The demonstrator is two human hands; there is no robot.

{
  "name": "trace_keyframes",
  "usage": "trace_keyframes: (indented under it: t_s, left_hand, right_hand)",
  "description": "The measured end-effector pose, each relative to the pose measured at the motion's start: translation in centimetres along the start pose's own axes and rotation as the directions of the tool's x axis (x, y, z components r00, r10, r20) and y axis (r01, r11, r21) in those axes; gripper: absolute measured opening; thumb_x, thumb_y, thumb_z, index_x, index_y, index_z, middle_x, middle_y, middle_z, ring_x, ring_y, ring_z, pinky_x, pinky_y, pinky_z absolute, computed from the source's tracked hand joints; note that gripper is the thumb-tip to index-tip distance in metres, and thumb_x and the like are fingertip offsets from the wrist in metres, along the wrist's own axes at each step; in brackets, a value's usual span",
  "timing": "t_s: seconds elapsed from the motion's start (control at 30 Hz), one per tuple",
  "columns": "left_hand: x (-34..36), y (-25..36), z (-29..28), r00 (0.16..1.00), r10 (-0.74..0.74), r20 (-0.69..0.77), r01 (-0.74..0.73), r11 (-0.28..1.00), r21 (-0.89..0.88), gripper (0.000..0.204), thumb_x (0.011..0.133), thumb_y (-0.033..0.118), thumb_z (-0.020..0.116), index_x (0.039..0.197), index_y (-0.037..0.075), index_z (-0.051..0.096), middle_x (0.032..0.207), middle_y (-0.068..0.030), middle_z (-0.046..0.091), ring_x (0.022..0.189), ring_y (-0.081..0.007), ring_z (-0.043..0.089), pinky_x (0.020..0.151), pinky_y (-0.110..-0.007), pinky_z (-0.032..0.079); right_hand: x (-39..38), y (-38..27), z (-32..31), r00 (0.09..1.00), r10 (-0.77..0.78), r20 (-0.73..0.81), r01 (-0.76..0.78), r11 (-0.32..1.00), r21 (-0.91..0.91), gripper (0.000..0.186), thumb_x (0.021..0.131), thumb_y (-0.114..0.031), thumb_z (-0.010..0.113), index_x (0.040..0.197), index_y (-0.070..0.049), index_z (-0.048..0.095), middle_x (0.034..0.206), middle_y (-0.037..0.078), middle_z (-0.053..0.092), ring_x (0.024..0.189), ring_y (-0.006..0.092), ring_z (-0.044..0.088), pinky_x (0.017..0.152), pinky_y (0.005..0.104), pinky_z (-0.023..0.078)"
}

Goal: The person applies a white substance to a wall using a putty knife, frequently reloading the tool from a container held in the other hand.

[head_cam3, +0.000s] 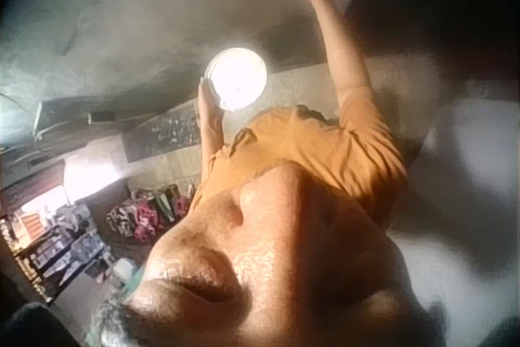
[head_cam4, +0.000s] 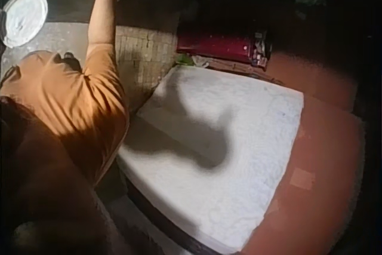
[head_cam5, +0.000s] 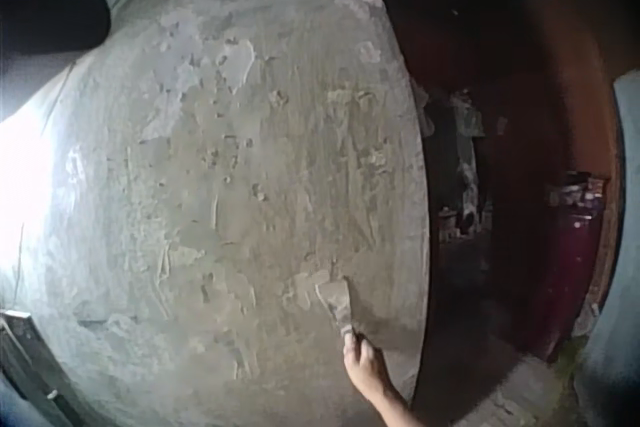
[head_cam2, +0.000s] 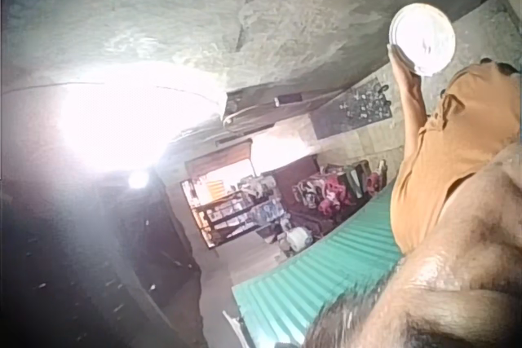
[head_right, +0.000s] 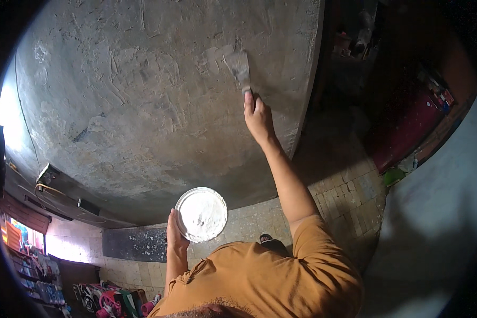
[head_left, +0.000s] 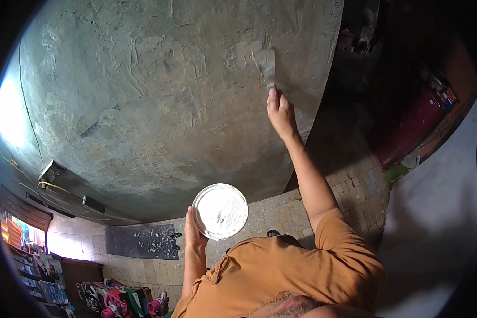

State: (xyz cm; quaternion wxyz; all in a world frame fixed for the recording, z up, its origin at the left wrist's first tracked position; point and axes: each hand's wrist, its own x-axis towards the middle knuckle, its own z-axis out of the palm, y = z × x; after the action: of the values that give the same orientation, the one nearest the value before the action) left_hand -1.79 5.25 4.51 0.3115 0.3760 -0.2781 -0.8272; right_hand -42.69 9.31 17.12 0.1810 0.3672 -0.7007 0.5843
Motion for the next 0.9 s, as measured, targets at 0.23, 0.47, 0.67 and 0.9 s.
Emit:
trace_keyframes:
  t_s: [0.23,0.47,0.67,0.9]
  left_hand:
    - [0.0,0.3,0.1,0.999,-0.033,0.015,0.033,0.999,0.017,0.058,0.106,0.046,0.047,0.141,-0.001,0.052,0.134,-0.017,0.063,0.119,-0.0298,0.064,0.102,-0.045,0.053]
    - [0.1,0.0,0.6,1.0,-0.011,-0.014,0.011,1.0,0.027,0.058,0.106,0.046,0.045,0.141,0.0,0.053,0.133,-0.0161,0.063,0.119,-0.0288,0.064,0.102,-0.044,0.052]
    - [0.7,-0.3,-0.4,0.999,-0.021,0.031,0.02,0.999,0.042,0.057,0.107,0.045,0.045,0.14,0.0,0.053,0.134,-0.0148,0.063,0.121,-0.0274,0.063,0.104,-0.044,0.051]
    - [0.8,-0.3,-0.2,0.998,-0.015,0.062,0.014,1.0,0.013,0.06,0.105,0.048,0.049,0.14,-0.001,0.052,0.135,-0.0157,0.063,0.122,-0.0275,0.063,0.104,-0.043,0.051]
  right_hand:
    - [-3.1,-4.4,-2.0,0.994,0.102,0.035,-0.107,0.974,0.202,0.039,0.107,-0.032,0.052,0.088,-0.001,0.063,0.073,0.018,0.068,0.068,0.0383,0.069,0.059,0.0448,0.051]
    - [-4.6,-2.7,-2.6,0.989,0.123,0.078,-0.125,0.992,0.013,0.04,0.108,-0.033,0.052,0.087,-0.001,0.063,0.072,0.017,0.068,0.065,0.0377,0.068,0.057,0.043,0.051]
    - [-1.7,-4.7,-2.4,0.978,0.159,0.132,-0.192,0.935,0.297,0.039,0.108,-0.032,0.052,0.085,-0.001,0.061,0.071,0.018,0.067,0.066,0.0395,0.068,0.058,0.0442,0.051]
    - [-7.4,1.8,-0.5,0.993,0.086,0.085,-0.1,0.979,0.177,0.037,0.108,-0.03,0.054,0.085,-0.001,0.057,0.065,0.008,0.057,0.055,0.0217,0.058,0.054,0.0373,0.046]
